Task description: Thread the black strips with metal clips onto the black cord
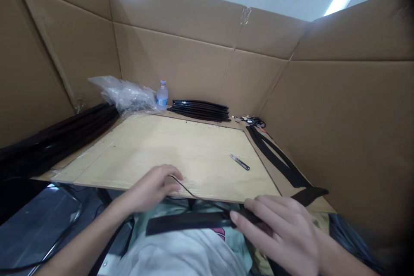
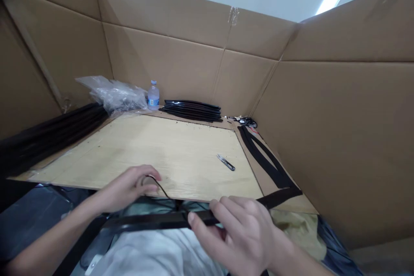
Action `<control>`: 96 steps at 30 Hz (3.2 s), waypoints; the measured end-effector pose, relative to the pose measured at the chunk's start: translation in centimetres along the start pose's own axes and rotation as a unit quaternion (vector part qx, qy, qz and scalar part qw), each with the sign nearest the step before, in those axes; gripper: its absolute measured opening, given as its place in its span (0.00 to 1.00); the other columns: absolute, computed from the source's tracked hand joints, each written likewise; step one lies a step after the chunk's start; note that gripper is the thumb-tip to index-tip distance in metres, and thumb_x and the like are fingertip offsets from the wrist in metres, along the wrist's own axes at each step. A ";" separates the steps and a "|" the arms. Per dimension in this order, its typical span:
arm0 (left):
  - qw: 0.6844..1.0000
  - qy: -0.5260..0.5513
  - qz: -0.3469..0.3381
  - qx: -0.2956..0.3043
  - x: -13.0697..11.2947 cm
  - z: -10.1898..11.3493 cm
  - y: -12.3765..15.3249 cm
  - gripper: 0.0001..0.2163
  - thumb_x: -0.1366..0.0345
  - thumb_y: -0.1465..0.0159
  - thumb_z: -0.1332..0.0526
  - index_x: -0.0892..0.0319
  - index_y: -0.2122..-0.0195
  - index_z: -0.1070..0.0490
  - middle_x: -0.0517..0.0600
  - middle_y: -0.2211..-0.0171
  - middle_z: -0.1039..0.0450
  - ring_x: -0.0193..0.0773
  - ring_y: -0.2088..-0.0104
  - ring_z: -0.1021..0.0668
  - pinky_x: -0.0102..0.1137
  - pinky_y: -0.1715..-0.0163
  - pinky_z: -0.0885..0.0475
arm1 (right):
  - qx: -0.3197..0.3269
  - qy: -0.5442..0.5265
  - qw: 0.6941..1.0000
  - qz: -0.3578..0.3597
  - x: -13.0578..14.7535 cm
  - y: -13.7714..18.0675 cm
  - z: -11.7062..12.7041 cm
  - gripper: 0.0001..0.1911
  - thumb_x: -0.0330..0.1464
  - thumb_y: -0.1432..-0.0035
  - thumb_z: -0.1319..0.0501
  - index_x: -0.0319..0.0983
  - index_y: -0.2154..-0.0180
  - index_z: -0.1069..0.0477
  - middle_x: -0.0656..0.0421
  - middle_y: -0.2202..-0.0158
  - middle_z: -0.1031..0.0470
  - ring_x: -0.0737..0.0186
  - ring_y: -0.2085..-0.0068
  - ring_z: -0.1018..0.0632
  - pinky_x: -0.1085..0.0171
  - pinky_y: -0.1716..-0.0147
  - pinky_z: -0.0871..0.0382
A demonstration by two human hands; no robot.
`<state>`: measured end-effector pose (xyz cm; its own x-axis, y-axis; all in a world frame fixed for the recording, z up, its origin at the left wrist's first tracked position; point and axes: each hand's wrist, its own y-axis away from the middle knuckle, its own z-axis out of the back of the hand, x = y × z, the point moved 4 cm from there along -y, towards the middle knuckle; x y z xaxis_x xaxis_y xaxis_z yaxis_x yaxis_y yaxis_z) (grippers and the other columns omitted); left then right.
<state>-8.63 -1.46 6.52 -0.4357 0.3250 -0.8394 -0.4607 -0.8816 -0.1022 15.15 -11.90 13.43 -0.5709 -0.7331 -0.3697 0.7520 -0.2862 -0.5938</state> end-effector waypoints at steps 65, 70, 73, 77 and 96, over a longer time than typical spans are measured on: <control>0.953 0.297 0.003 -0.049 -5.2 -5.5 -3.1 0.11 0.60 0.41 0.39 0.58 0.67 0.41 0.45 0.81 0.28 0.39 0.81 0.22 0.29 0.82 0.29 | -0.203 -0.636 0.512 -0.541 0.3 -0.4 -12.3 0.19 0.42 0.39 0.44 0.43 0.50 0.44 0.65 0.78 0.32 0.71 0.81 0.33 0.73 0.83 0.38; 0.964 0.239 0.011 -0.116 -5.4 -5.2 -2.9 0.13 0.60 0.43 0.38 0.58 0.60 0.38 0.39 0.85 0.35 0.34 0.85 0.27 0.23 0.88 0.37 | -0.211 -0.665 0.480 -0.532 0.4 0.0 -13.1 0.16 0.40 0.39 0.45 0.44 0.52 0.44 0.66 0.78 0.33 0.72 0.82 0.35 0.74 0.85 0.40; 0.967 0.202 -0.003 -0.153 -5.6 -5.1 -2.5 0.11 0.61 0.43 0.38 0.59 0.62 0.35 0.38 0.86 0.40 0.31 0.85 0.30 0.22 0.87 0.40 | -0.212 -0.670 0.473 -0.531 0.6 0.0 -13.0 0.15 0.39 0.38 0.45 0.45 0.52 0.45 0.67 0.80 0.34 0.72 0.82 0.36 0.74 0.85 0.41; 0.975 0.142 -0.020 -0.172 -5.1 -5.2 -2.1 0.10 0.61 0.42 0.39 0.59 0.62 0.32 0.39 0.84 0.43 0.29 0.84 0.35 0.22 0.84 0.41 | -0.212 -0.673 0.473 -0.528 0.8 0.0 -12.8 0.17 0.39 0.39 0.44 0.45 0.51 0.46 0.68 0.81 0.35 0.72 0.83 0.37 0.74 0.84 0.41; 0.976 0.061 -0.030 -0.206 -3.7 -5.1 -0.9 0.11 0.58 0.42 0.39 0.61 0.64 0.28 0.38 0.85 0.52 0.28 0.83 0.46 0.24 0.81 0.47 | -0.193 -0.689 0.462 -0.523 1.4 -0.7 -12.9 0.17 0.41 0.41 0.43 0.45 0.55 0.46 0.70 0.82 0.36 0.75 0.85 0.39 0.76 0.87 0.44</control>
<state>-2.66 -3.57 6.98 -0.3103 0.3590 -0.8802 -0.1212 -0.9333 -0.3380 9.57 -4.77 4.12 0.3971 -0.0901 0.9133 0.0349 -0.9930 -0.1132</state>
